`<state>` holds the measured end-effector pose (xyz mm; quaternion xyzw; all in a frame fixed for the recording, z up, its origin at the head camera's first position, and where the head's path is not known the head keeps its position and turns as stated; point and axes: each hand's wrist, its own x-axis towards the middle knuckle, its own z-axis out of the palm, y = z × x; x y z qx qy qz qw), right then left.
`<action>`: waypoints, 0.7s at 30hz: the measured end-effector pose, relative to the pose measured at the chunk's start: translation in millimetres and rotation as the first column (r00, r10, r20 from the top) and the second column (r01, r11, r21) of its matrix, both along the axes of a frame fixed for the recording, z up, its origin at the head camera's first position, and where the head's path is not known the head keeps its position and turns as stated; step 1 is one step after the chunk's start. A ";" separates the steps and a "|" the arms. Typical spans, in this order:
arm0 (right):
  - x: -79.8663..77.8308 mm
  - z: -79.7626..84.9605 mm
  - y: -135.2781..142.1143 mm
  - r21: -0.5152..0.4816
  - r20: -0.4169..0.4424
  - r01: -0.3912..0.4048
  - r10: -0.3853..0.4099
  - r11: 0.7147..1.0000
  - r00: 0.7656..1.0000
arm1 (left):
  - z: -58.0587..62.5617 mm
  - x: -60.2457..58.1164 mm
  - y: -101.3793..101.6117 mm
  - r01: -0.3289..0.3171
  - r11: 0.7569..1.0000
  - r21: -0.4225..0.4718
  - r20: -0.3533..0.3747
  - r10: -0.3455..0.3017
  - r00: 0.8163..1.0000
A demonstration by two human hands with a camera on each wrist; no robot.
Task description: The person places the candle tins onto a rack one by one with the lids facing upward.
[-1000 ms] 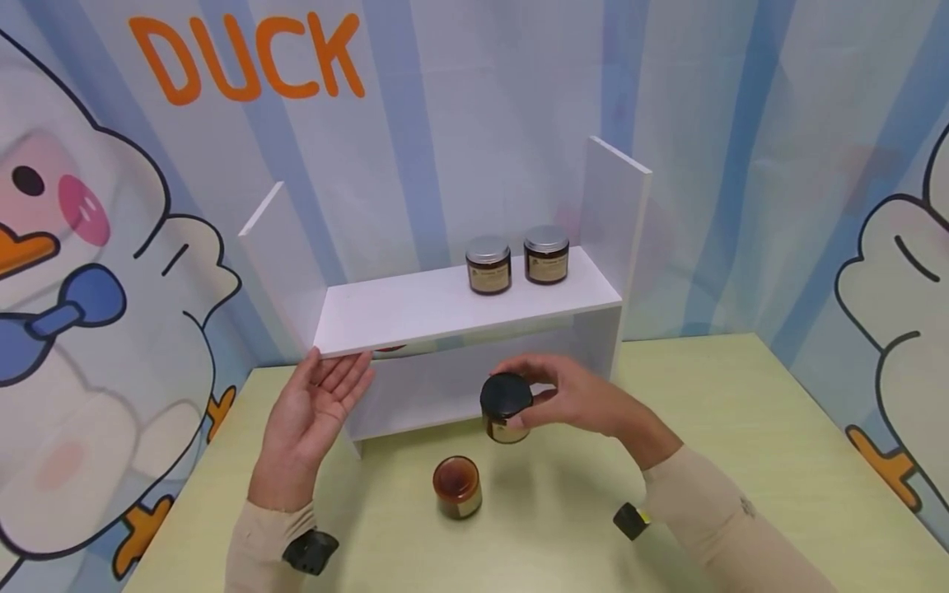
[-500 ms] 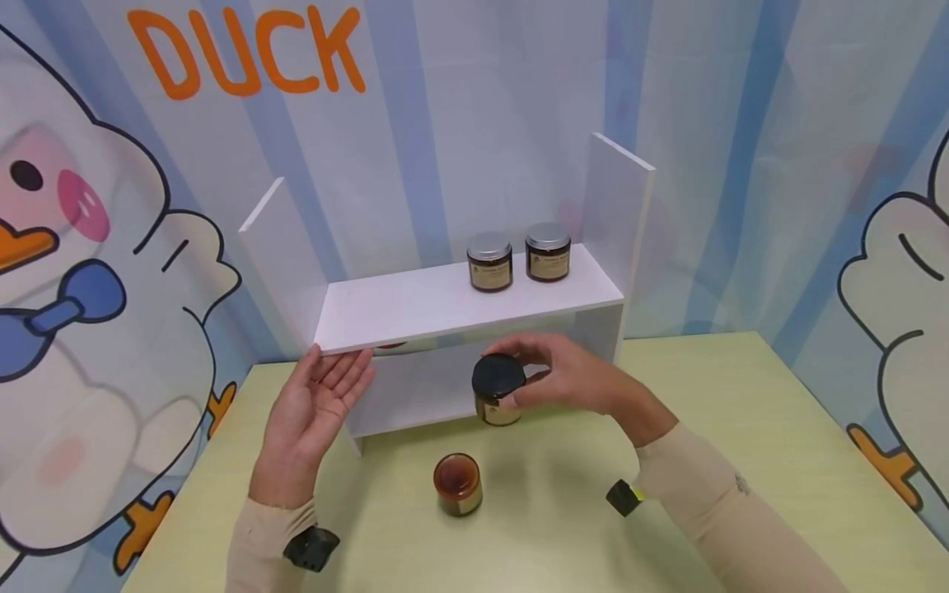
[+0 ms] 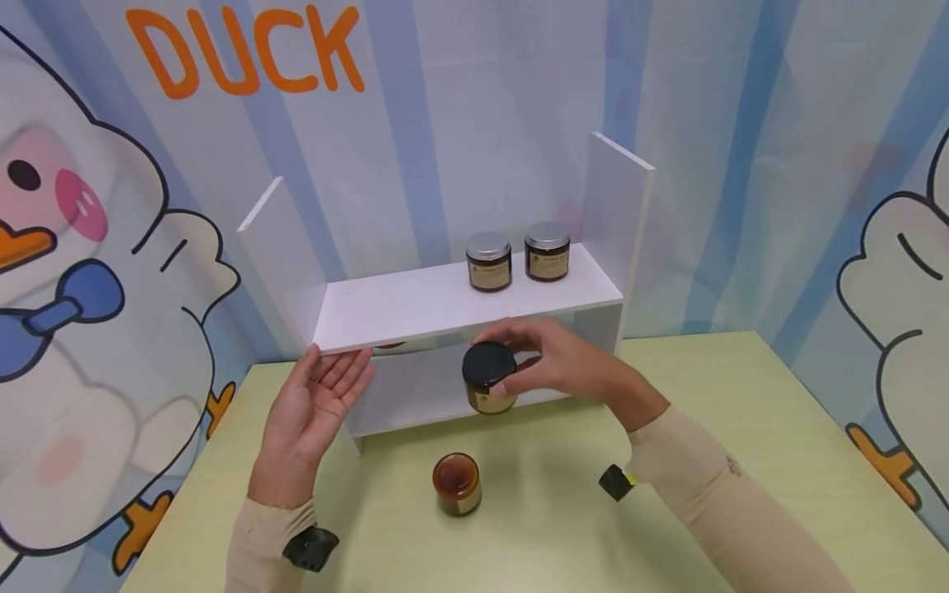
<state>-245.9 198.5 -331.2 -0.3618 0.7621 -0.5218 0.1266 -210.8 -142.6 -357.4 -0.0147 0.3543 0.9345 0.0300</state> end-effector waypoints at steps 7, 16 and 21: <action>-2.1 7.0 -2.7 0.021 -0.008 -0.003 0.003 1.000 1.000 | -0.5 -0.6 -0.5 0.003 1.000 -0.001 -0.001 -0.003 1.000; -3.7 14.8 -6.8 0.016 -0.011 -0.008 0.009 1.000 1.000 | -0.4 0.4 -0.1 0.004 1.000 -0.007 0.001 -0.004 1.000; -7.3 20.7 -11.2 0.007 -0.026 -0.030 0.030 1.000 0.999 | 0.0 -0.4 -1.0 0.006 1.000 0.001 -0.004 -0.006 1.000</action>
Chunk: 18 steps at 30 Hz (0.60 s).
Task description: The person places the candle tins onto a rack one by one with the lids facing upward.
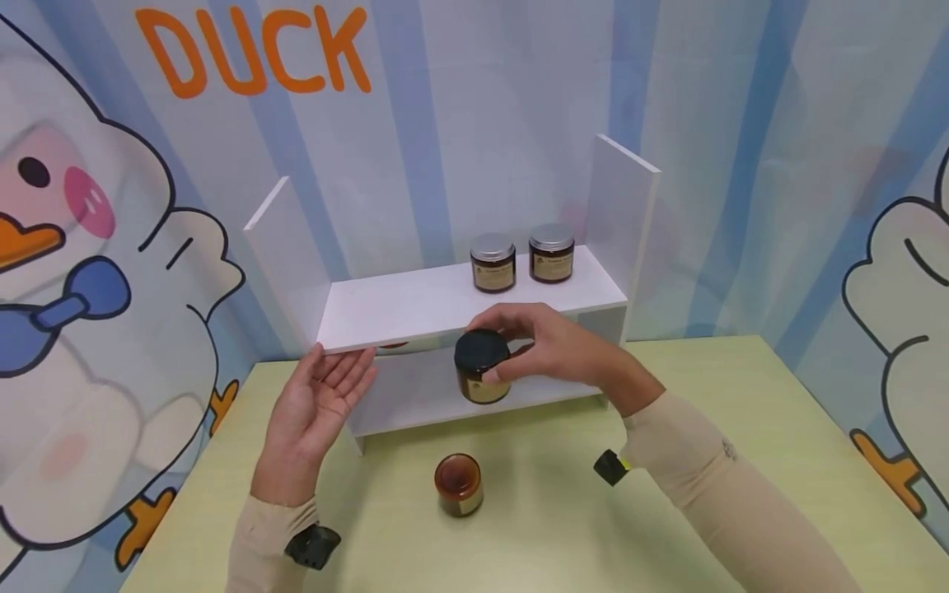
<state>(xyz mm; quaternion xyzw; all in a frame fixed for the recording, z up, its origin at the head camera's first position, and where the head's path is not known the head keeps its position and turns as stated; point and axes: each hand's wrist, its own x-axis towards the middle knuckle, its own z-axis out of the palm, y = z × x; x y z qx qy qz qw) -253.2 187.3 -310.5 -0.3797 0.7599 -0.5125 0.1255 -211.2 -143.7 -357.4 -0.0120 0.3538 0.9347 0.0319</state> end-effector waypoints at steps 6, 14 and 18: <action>-3.6 5.7 -1.1 0.005 -0.005 0.011 -0.011 1.000 1.000 | -1.6 -0.4 -0.5 0.006 1.000 0.007 -0.001 -0.006 1.000; -10.4 15.7 -5.0 0.035 -0.033 0.010 -0.009 0.999 0.999 | -1.1 0.5 0.8 0.006 1.000 -0.005 0.005 -0.006 1.000; -14.0 23.0 -8.7 0.054 -0.051 0.013 -0.011 0.998 0.999 | 0.4 0.5 1.9 -0.002 1.000 -0.005 0.006 0.002 1.000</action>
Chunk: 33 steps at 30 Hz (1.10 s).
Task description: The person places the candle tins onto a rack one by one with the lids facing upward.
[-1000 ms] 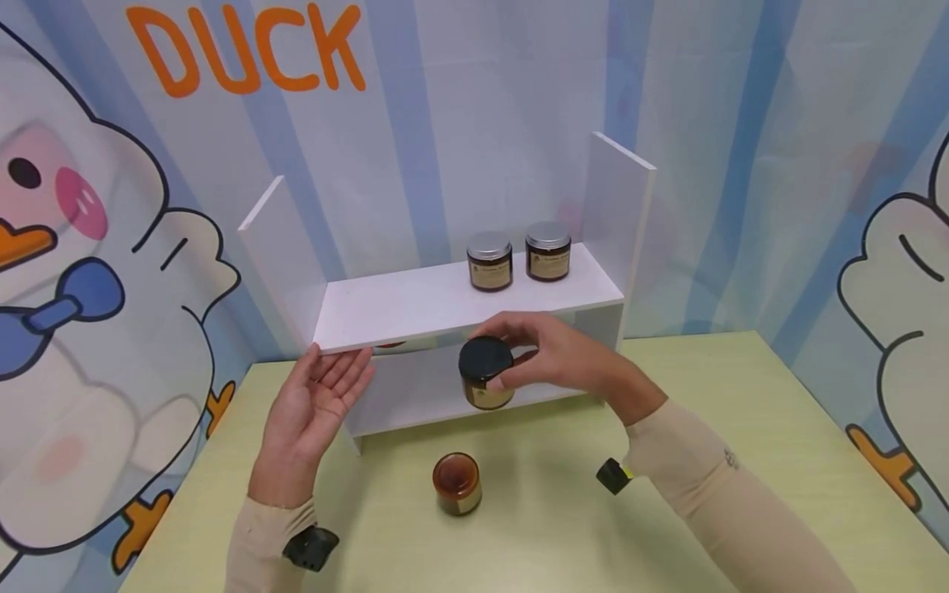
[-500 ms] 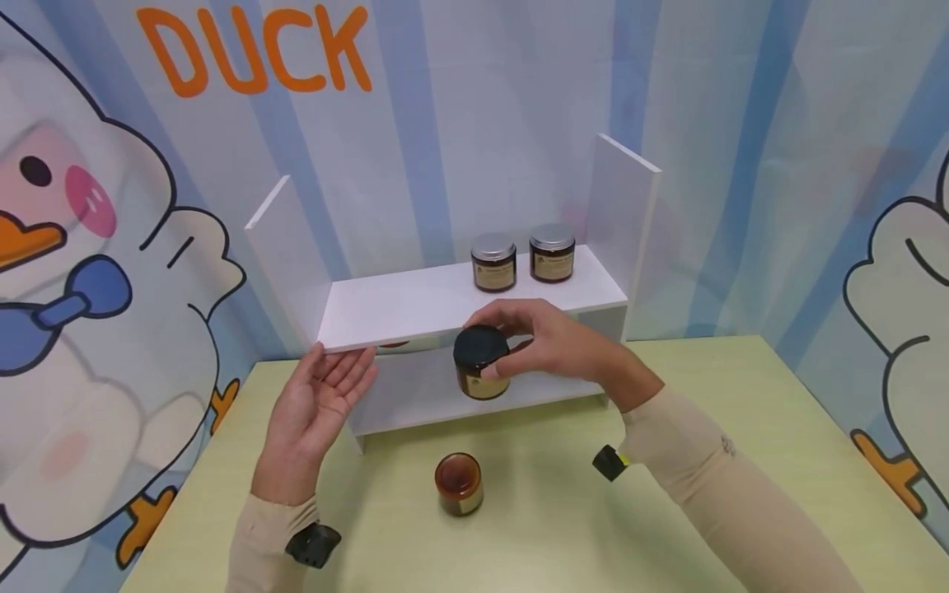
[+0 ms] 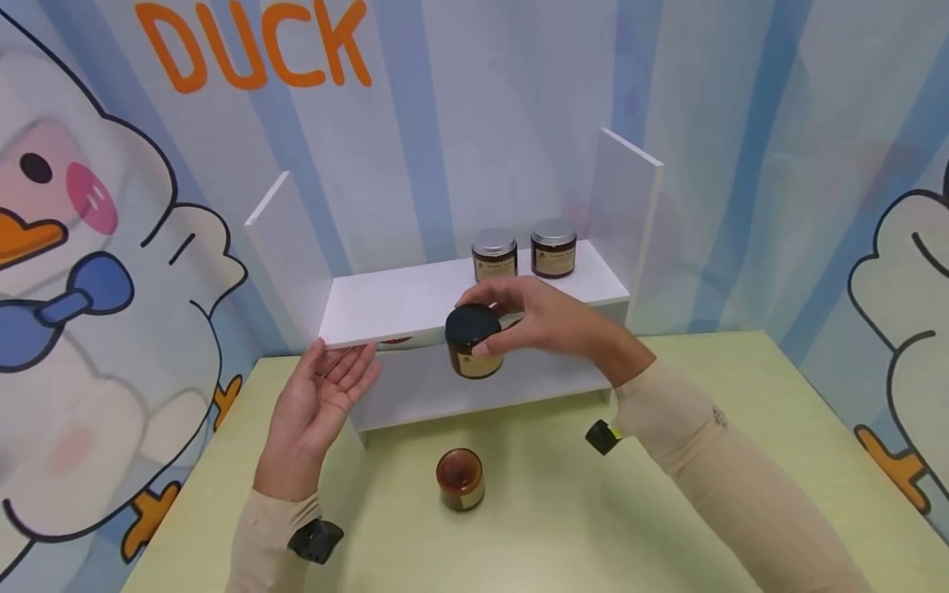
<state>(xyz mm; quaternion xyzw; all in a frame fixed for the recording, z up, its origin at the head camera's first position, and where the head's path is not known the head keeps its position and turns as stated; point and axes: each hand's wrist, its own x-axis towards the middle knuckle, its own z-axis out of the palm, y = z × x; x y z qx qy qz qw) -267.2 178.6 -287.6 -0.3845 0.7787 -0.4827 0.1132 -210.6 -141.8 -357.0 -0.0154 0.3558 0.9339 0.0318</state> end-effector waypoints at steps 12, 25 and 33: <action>-11.5 29.6 -10.1 0.064 -0.056 -0.048 0.051 0.997 0.997 | 1.3 -0.8 -0.1 0.000 1.000 0.016 0.007 0.000 1.000; -29.0 44.5 -16.3 0.142 -0.073 -0.112 0.123 0.984 0.990 | 0.3 -3.1 -0.3 -0.005 1.000 0.021 0.010 0.005 1.000; -37.3 58.1 -18.0 0.146 -0.001 -0.174 0.176 0.974 0.984 | -0.7 -2.1 -0.4 -0.005 1.000 0.012 0.008 0.005 1.000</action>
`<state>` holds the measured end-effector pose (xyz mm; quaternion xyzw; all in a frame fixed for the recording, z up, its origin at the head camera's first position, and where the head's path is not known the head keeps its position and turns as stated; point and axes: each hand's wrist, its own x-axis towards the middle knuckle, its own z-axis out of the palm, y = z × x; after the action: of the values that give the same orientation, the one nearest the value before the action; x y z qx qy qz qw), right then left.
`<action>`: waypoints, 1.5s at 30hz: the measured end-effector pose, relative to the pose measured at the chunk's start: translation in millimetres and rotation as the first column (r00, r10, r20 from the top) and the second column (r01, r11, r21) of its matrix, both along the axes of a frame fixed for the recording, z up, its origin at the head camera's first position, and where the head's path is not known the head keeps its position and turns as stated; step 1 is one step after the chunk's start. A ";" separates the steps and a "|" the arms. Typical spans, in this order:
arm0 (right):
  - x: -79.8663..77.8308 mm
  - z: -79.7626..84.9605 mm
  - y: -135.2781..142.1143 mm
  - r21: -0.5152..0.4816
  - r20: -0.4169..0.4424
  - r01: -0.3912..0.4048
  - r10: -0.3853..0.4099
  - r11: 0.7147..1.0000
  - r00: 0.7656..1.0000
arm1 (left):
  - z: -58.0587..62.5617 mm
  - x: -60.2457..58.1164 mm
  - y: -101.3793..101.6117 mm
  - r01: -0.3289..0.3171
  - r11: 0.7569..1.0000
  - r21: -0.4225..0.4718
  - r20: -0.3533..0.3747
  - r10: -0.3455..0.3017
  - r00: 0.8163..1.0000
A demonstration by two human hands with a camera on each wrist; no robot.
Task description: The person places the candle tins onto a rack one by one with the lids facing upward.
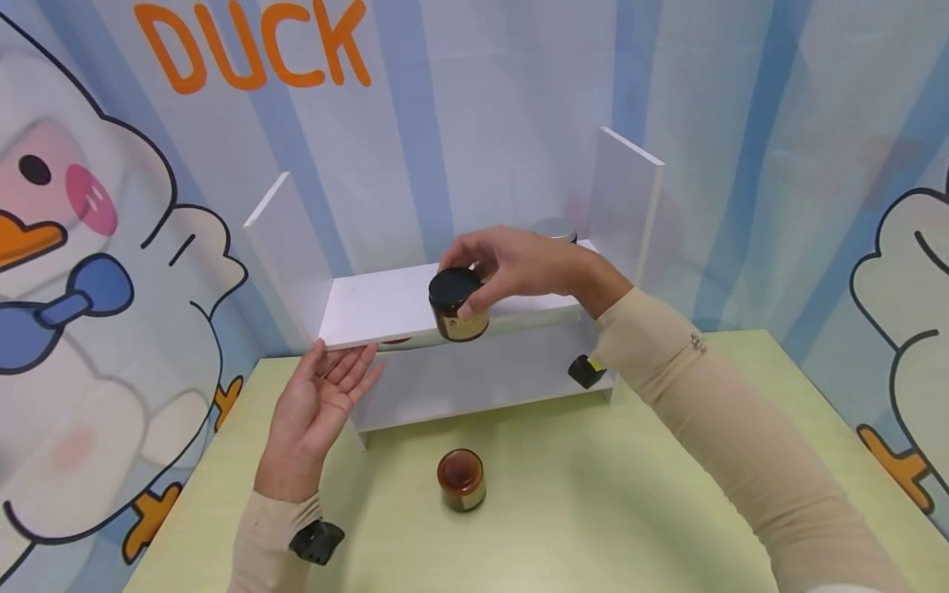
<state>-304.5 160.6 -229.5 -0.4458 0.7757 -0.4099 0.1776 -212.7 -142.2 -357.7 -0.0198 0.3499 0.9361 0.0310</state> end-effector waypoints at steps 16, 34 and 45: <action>-15.3 21.1 -7.7 0.079 0.012 0.025 -0.026 0.997 1.000 | -1.8 2.7 -0.8 0.007 1.000 -0.007 -0.003 -0.007 1.000; -35.0 40.7 -22.8 0.190 -0.080 0.054 -0.039 0.980 0.996 | -1.9 0.7 -1.3 -0.003 1.000 -0.005 -0.005 0.003 1.000; -44.1 46.1 -37.4 0.231 -0.069 0.093 -0.079 0.969 0.994 | -0.1 0.6 -0.3 -0.005 1.000 0.002 0.006 0.005 1.000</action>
<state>-348.6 123.2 -183.4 -0.3996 0.8421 -0.3098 0.1877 -212.1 -142.5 -357.8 -0.0233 0.3486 0.9365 0.0295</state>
